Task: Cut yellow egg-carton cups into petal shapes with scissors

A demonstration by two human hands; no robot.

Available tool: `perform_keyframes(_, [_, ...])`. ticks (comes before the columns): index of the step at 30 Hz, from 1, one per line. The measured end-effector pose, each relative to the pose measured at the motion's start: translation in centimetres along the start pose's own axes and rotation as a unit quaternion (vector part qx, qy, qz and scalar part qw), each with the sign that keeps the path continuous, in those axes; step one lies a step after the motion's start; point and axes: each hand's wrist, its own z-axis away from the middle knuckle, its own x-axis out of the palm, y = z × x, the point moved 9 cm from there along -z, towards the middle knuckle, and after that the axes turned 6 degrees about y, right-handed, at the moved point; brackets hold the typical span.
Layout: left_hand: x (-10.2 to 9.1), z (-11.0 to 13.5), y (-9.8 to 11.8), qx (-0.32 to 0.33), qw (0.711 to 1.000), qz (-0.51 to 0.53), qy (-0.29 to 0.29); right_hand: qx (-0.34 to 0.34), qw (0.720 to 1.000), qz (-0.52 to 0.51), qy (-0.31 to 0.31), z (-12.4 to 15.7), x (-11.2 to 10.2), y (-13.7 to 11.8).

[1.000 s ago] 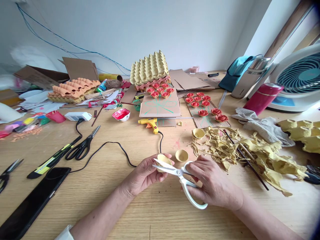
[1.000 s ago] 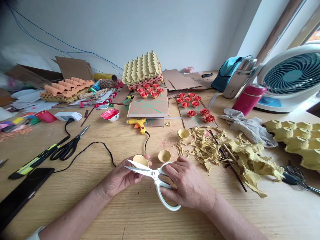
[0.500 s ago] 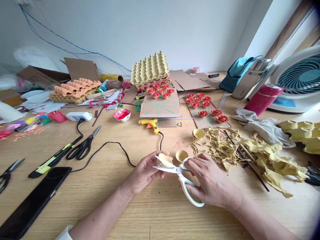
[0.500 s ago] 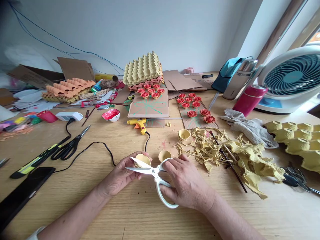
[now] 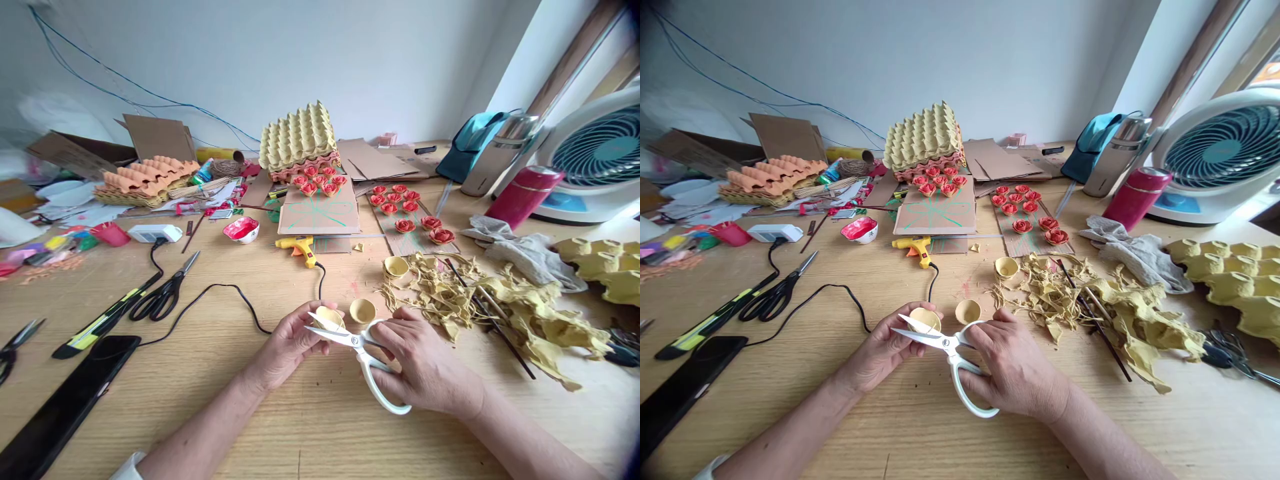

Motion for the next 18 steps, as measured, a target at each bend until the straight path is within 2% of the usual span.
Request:
perform_keyframes(4, [-0.07,0.02,0.21,0.013,1.000,-0.013,0.006,-0.002,1.000,-0.004,0.007,-0.04,-0.18,0.00])
perform_keyframes(13, [-0.35,-0.07,0.91,0.071,0.996,-0.043,0.013,0.046,0.998,0.024,-0.040,-0.27,0.33,0.86])
perform_keyframes(18, [-0.68,-0.05,0.88,0.086,0.994,-0.066,0.016,0.044,0.997,0.026,-0.056,0.02,0.66,0.97])
